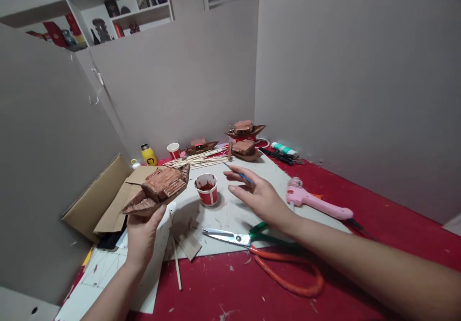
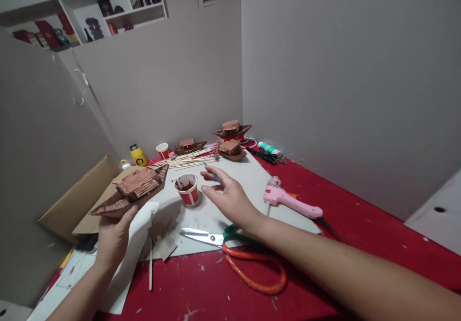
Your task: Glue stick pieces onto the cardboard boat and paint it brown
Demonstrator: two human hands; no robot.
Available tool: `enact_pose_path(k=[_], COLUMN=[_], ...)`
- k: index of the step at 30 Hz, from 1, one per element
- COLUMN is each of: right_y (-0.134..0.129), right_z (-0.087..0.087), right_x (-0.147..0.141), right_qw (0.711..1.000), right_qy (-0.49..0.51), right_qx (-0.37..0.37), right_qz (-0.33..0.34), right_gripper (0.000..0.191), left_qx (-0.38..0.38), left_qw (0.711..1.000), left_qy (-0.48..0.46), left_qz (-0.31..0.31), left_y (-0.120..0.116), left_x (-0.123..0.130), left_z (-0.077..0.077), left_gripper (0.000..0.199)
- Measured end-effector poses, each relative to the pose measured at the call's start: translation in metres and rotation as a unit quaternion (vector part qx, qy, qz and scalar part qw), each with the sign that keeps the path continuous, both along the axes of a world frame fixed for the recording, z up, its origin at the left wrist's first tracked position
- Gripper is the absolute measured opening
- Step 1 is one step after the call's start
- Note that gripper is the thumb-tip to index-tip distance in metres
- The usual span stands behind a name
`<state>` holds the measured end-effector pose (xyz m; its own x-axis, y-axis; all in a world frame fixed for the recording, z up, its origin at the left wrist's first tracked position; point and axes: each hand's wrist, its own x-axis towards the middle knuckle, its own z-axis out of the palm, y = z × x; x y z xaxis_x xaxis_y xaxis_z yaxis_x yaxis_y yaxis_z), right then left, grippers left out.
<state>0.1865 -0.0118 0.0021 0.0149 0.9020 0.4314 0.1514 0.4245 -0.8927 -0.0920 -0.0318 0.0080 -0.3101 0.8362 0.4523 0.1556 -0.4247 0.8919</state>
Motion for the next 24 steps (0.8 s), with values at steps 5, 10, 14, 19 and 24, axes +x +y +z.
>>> enact_pose_path(k=[5,10,14,19,24], right_y=[0.028,0.049,0.056,0.060,0.068], right_z=[0.000,-0.007,-0.011,-0.015,-0.014], right_x=[-0.007,-0.026,-0.036,-0.040,-0.030], right_qw=[0.989,0.982,0.980,0.978,0.977], right_qy=[-0.145,-0.184,-0.197,-0.202,-0.208], right_qx=[0.022,0.025,0.029,0.034,0.041], right_qz=[-0.001,0.020,0.028,0.025,0.005], right_gripper=[0.084,0.096,0.092,0.085,0.083], left_qx=[-0.029,-0.031,-0.029,-0.038,-0.063], left_qw=[0.992,0.979,0.973,0.970,0.958], left_qy=[-0.108,-0.168,-0.186,-0.198,-0.227], left_qz=[-0.066,-0.111,-0.135,-0.138,-0.166], left_y=[-0.002,-0.001,-0.002,-0.003,0.001], left_x=[0.003,0.003,0.001,0.001,-0.002], left_z=[0.005,0.006,0.007,0.007,0.008], left_gripper=[0.054,0.058,0.059,0.059,0.059])
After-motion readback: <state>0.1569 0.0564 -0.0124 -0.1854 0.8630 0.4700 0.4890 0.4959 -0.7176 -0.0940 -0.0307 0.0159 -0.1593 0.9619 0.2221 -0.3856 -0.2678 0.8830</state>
